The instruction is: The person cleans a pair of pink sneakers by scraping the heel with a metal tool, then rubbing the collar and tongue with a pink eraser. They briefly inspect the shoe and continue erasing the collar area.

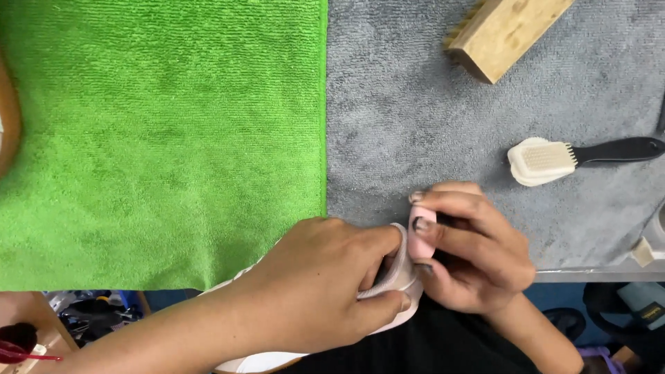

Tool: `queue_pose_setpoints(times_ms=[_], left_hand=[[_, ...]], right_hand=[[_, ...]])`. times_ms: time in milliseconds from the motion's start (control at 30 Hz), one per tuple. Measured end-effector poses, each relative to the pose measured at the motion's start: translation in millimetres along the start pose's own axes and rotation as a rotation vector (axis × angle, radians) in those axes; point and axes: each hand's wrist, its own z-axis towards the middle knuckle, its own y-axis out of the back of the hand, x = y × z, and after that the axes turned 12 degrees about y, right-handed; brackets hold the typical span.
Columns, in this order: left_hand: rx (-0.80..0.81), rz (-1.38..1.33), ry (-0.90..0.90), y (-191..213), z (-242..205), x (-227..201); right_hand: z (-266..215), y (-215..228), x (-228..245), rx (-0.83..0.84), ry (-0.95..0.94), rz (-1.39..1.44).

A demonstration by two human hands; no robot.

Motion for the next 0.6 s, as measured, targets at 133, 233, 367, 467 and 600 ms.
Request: queue_pose_setpoints(times_ms=[133, 233, 367, 467, 600], left_hand=[[-0.034, -0.035, -0.011, -1.5, -0.8, 0.6], [-0.025, -0.022, -0.025, -0.1, -1.3, -0.5], [-0.027, -0.008, -0.010, -5.1, 0.2, 1.0], [-0.043, -0.038, -0.064, -1.3, -3.7, -1.4], [0.019, 0.022, -0.058, 2.3, -9.7, -3.2]], right_hand=[[-2.1, 6.7, 18.2, 0.128, 0.061, 0.028], [-2.3, 5.2, 3.9, 0.074, 0.034, 0.031], [0.8, 6.8, 18.5, 0.195, 0.036, -0.024], [-9.7, 13.3, 28.9, 0.172, 0.052, 0.083], [-20.8, 18.3, -3.3, -0.113, -0.063, -0.008]])
